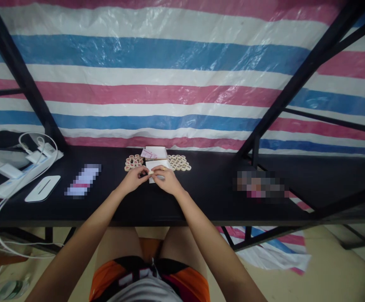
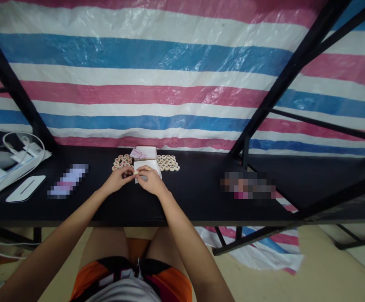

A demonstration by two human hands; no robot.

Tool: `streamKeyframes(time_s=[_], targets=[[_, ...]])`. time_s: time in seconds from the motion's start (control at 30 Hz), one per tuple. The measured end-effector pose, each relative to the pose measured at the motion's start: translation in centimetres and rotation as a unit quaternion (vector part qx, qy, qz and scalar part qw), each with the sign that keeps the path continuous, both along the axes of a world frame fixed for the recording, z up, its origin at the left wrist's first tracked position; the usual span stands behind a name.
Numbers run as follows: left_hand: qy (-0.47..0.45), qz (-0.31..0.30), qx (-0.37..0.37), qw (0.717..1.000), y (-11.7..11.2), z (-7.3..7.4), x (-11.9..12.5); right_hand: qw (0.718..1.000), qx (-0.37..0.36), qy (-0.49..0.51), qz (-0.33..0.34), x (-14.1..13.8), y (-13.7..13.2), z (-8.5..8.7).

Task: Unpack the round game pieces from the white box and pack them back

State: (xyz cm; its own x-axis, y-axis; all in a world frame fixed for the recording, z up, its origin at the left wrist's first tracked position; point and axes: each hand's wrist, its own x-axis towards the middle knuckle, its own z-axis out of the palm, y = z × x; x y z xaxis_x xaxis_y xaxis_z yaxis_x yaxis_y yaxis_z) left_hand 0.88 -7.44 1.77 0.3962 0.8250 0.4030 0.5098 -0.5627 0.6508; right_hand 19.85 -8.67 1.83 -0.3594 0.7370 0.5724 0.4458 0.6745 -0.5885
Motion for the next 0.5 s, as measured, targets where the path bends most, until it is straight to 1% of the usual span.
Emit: streamKeyframes(time_s=[0.1, 0.2, 0.3, 0.4, 0.5], targets=[[0.037, 0.023, 0.015, 0.999, 0.1, 0.2, -0.7, 1.000, -0.012, 0.006, -0.013, 0.1, 0.2, -0.2], [0.129, 0.086, 0.026, 0.988, 0.4, 0.4, -2.1, 0.999, -0.042, -0.021, -0.025, 0.3, 0.6, -0.4], [0.196, 0.138, 0.001, 0.971, 0.5, 0.7, -3.3, 0.996, -0.051, -0.061, -0.032, 0.4, 0.8, -0.7], [0.236, 0.150, -0.033, 0.960, 0.3, 1.1, -3.7, 0.993, -0.056, -0.101, -0.031, 0.3, 0.8, -0.9], [0.249, 0.149, -0.055, 0.955, 0.0, 1.4, -3.6, 0.989, -0.061, -0.131, -0.026, 0.2, 0.8, -0.9]])
